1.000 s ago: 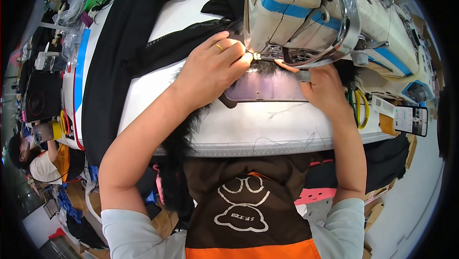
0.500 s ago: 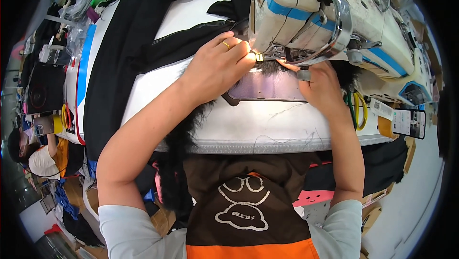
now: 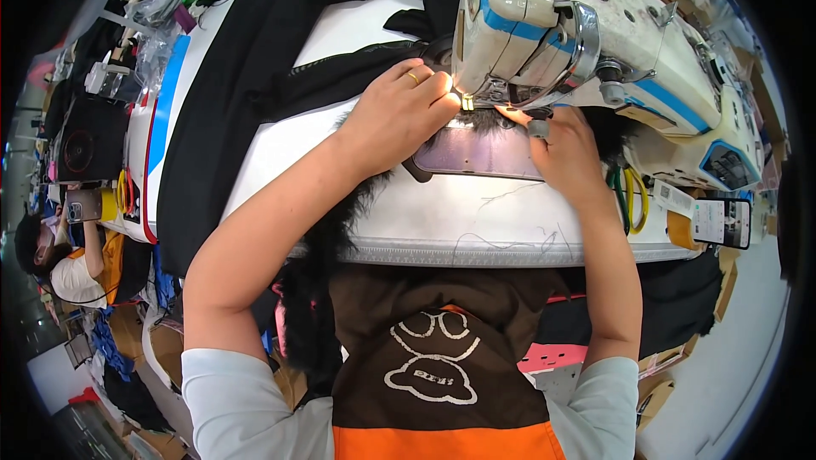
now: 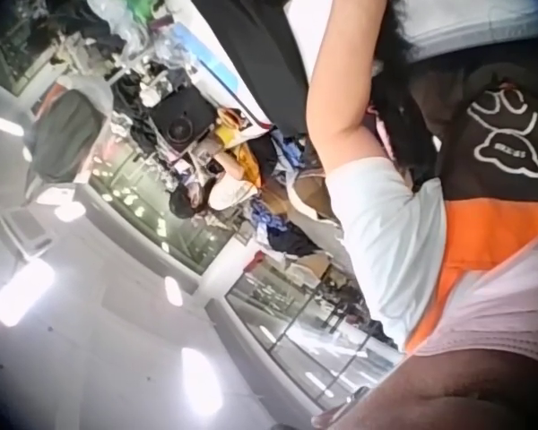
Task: Use an industrial sewing machine to join pieces of fabric and trim excess with scissors.
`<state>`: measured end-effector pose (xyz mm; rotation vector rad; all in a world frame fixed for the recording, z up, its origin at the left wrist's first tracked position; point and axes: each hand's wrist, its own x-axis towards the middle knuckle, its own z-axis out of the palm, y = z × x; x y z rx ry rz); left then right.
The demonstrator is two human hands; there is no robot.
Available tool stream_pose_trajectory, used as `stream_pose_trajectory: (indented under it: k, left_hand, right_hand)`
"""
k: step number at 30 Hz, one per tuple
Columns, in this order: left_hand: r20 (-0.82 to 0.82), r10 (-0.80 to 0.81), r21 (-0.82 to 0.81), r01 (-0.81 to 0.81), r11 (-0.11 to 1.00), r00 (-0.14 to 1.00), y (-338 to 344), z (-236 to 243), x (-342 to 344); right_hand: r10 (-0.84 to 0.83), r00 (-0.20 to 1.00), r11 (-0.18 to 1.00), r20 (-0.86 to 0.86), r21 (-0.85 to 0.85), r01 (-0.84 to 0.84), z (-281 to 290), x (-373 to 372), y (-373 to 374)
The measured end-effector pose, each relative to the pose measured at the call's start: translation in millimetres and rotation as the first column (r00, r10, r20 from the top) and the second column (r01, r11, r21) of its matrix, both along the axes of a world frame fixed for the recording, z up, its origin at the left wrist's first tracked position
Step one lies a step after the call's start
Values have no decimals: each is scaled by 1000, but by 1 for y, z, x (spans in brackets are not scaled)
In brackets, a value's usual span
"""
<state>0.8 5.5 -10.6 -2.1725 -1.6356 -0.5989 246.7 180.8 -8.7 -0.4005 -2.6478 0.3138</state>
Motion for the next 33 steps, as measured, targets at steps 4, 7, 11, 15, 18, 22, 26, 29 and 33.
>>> stream_pose_trajectory:
  k: [4,7,11,15,18,22,26,29,33]
  left_hand:
    - [10,0,18,0,1000,1000,1,0,1]
    - [10,11,0,-11,1000,1000,1,1,2]
    - [22,21,4,-21,1000,1000,1,1,2]
    - [24,25,-15,-25,1000,999,1,0,2]
    - [21,32,-37,-32,999,999,0,0,1]
    - [35,29,-18,-29,999,999,0,-1,1]
    - [49,30,-3,-30,1000,998,1,-2,3]
    - [73,24,10,-25,1000,997,2,-4,0]
    - [119,9,10,-11,1000,993,-5,-5,-2]
  right_hand:
    - [-17,1000,1000,-21,7,17,-2,-2,-1]
    - [-32,999,999,-28,29,33,-4,-1,-1]
    - [-37,999,999,28,30,36,-6,0,2]
    - [-29,1000,999,5,23,29,-5,0,2]
    - [-30,1000,999,3,25,30,-2,-1,0]
    - [-20,1000,1000,-10,23,20,-4,-1,0]
    - [18,998,999,-59,37,-16,-10,0,4]
    - [3,1000,999,30,44,-4,-8,3,6]
    - [20,995,987,102,158,-36,12,7,2]
